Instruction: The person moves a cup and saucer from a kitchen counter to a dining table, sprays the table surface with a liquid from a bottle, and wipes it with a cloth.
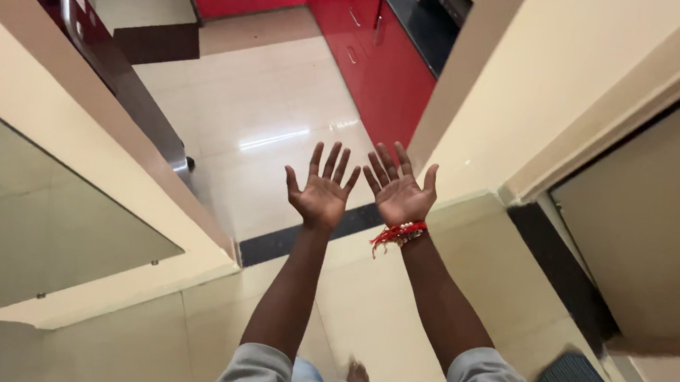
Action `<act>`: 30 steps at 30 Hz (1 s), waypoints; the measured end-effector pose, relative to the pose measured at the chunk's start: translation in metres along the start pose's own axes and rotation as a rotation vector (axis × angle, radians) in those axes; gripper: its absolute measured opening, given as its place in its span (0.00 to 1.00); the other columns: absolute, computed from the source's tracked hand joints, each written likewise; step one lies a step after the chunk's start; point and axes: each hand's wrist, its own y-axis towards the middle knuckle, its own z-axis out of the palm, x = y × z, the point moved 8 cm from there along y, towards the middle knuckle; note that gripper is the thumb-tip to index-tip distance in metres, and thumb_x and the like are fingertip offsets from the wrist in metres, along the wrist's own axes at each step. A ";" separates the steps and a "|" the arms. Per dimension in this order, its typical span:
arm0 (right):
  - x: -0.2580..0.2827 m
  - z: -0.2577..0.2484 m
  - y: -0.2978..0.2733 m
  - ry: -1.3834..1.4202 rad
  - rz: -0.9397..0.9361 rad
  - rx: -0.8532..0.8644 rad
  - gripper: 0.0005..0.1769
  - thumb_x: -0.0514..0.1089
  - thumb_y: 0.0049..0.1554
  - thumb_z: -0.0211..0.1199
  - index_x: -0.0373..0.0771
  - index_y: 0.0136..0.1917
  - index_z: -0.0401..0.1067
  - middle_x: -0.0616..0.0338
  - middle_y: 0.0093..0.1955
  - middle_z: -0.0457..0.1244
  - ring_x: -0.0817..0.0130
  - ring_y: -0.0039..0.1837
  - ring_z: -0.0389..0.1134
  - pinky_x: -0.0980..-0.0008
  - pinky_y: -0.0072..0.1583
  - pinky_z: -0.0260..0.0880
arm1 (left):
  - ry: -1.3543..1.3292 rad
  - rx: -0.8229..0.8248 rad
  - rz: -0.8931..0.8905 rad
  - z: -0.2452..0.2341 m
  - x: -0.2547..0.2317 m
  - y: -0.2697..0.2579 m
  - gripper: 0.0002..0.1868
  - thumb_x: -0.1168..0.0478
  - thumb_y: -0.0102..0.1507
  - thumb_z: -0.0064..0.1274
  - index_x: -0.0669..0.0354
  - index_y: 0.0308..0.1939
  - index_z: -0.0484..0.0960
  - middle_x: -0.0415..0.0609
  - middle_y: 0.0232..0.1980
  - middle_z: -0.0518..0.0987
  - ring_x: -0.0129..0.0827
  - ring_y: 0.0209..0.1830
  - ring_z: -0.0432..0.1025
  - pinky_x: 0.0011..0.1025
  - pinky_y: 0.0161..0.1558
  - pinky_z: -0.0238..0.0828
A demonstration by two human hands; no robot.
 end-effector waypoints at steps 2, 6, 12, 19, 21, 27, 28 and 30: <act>-0.009 -0.002 0.025 0.003 -0.008 0.019 0.51 0.79 0.58 0.48 0.42 0.80 0.56 0.45 0.81 0.52 0.50 0.81 0.53 0.46 0.80 0.51 | -0.002 -0.042 0.002 -0.014 -0.007 0.023 0.49 0.26 0.60 0.43 0.48 0.77 0.59 0.53 0.79 0.61 0.48 0.80 0.55 0.57 0.75 0.52; -0.021 -0.021 0.083 0.106 -0.013 -0.010 0.52 0.79 0.58 0.45 0.39 0.79 0.58 0.43 0.80 0.54 0.48 0.81 0.55 0.45 0.80 0.52 | -0.017 -0.067 -0.027 -0.039 -0.023 0.078 0.46 0.27 0.61 0.43 0.49 0.74 0.63 0.54 0.76 0.64 0.47 0.78 0.58 0.55 0.73 0.54; -0.033 -0.043 0.173 0.132 -0.104 -0.093 0.50 0.78 0.58 0.47 0.37 0.76 0.62 0.42 0.75 0.60 0.47 0.74 0.62 0.46 0.74 0.60 | 0.073 0.015 -0.160 -0.039 -0.049 0.170 0.42 0.29 0.64 0.40 0.51 0.73 0.65 0.52 0.75 0.67 0.45 0.77 0.59 0.51 0.72 0.55; -0.044 -0.074 0.246 0.113 -0.147 -0.192 0.41 0.73 0.60 0.54 0.38 0.68 0.71 0.50 0.60 0.69 0.55 0.57 0.71 0.53 0.62 0.69 | 0.075 -0.003 -0.257 -0.057 -0.065 0.255 0.40 0.31 0.65 0.42 0.54 0.71 0.68 0.52 0.71 0.72 0.44 0.74 0.63 0.48 0.70 0.58; -0.042 -0.083 0.267 0.095 -0.149 -0.239 0.37 0.71 0.61 0.55 0.38 0.64 0.73 0.52 0.55 0.70 0.57 0.53 0.71 0.55 0.58 0.70 | 0.056 0.009 -0.282 -0.062 -0.060 0.278 0.40 0.32 0.65 0.42 0.54 0.71 0.69 0.51 0.71 0.72 0.42 0.73 0.64 0.47 0.70 0.59; -0.023 -0.120 0.335 -0.031 -0.136 -0.297 0.17 0.55 0.65 0.61 0.41 0.59 0.74 0.61 0.47 0.69 0.66 0.46 0.68 0.64 0.50 0.70 | 0.029 -0.112 -0.214 -0.119 -0.032 0.360 0.25 0.49 0.69 0.54 0.56 0.66 0.72 0.46 0.59 0.75 0.33 0.53 0.71 0.39 0.59 0.68; -0.018 -0.128 0.349 -0.044 -0.132 -0.312 0.15 0.52 0.64 0.62 0.42 0.58 0.74 0.62 0.46 0.68 0.67 0.45 0.68 0.66 0.49 0.69 | 0.083 -0.110 -0.185 -0.127 -0.023 0.379 0.23 0.56 0.67 0.56 0.55 0.65 0.72 0.45 0.57 0.75 0.30 0.51 0.71 0.36 0.56 0.68; -0.010 -0.145 0.374 -0.068 -0.133 -0.352 0.12 0.48 0.62 0.64 0.42 0.57 0.73 0.64 0.43 0.66 0.70 0.42 0.66 0.67 0.47 0.69 | 0.196 -0.112 -0.127 -0.141 -0.011 0.414 0.25 0.69 0.63 0.59 0.55 0.63 0.72 0.43 0.53 0.76 0.25 0.47 0.71 0.29 0.50 0.69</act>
